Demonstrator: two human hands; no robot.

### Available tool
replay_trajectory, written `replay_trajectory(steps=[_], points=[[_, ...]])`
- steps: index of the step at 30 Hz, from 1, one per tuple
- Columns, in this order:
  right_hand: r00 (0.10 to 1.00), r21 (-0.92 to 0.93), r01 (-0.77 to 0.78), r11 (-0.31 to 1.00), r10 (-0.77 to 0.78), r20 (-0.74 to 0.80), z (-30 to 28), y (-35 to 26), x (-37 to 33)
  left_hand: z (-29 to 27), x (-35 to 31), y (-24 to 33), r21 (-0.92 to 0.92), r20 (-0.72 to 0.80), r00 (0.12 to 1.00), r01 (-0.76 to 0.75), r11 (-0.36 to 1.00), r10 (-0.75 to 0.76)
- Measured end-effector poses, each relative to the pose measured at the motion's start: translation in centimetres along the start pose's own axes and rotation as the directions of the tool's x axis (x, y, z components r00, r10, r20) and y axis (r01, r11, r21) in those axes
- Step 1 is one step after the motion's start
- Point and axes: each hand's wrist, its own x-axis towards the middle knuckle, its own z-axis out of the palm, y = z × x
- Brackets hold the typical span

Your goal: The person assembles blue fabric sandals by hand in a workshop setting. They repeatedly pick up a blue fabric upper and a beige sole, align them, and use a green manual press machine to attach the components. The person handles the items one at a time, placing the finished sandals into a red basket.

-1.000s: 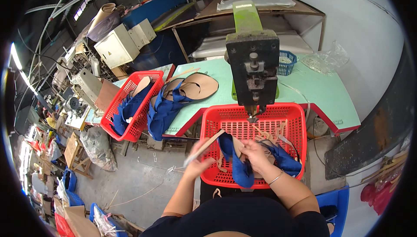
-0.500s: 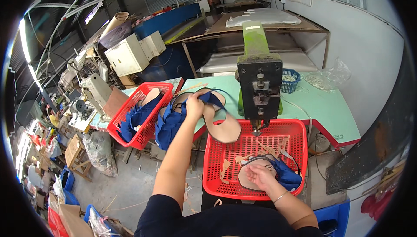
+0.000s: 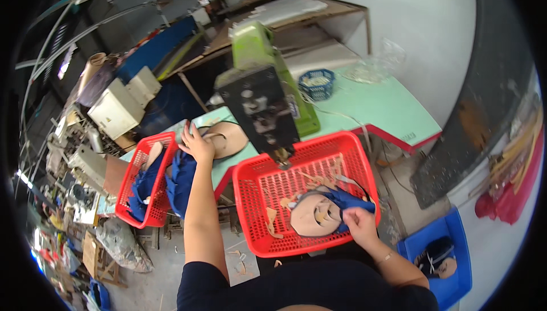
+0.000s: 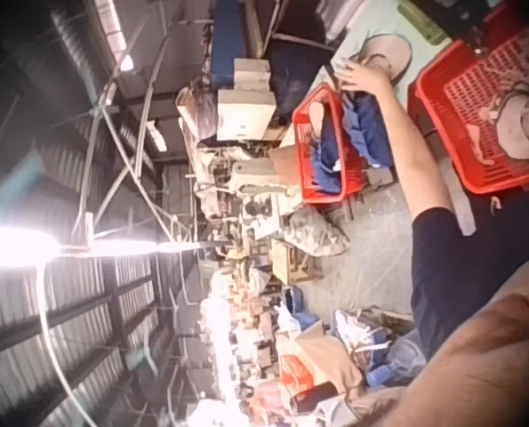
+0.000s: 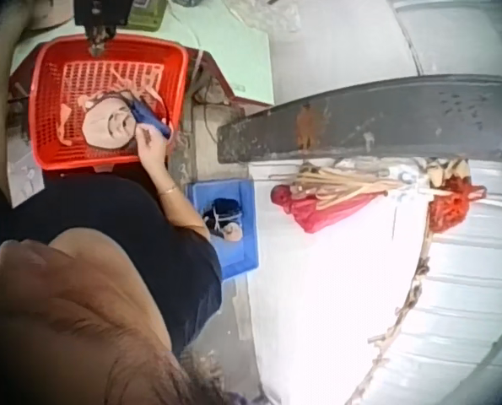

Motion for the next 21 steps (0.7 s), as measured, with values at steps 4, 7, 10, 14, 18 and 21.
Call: replay_trajectory(steps=[4,7,10,14,18,21], points=[[0.919,-0.531,0.334,0.779,-0.395,-0.001,-0.6,-2.5,2.1,-5.0,-10.2,10.5,-0.659,0.464,0.854,0.154,0.736,0.237],[0.893,-0.629,0.413,0.658,-0.429,0.137,0.8,-2.8,3.7,-3.9,-23.9,14.2,-0.727,0.681,0.508,0.376,0.575,0.528],[0.908,-0.712,0.397,0.579,-0.361,0.212,1.2,-1.1,4.3,-5.4,-30.1,18.3,-0.62,0.62,0.037,0.636,0.46,0.784],[0.92,-0.765,0.375,0.524,-0.309,0.239,1.2,0.7,4.7,-4.7,-32.9,19.9,-0.41,0.533,0.047,0.888,0.209,0.845],[0.914,-0.724,0.388,0.57,-0.34,0.222,1.0,0.8,4.7,0.4,-33.6,19.2,0.387,0.413,0.106,0.879,-0.279,0.905],[0.916,-0.724,0.383,0.573,-0.334,0.221,1.1,0.9,4.5,-0.9,-33.8,22.3,0.453,0.548,-0.114,0.873,-0.18,0.828]])
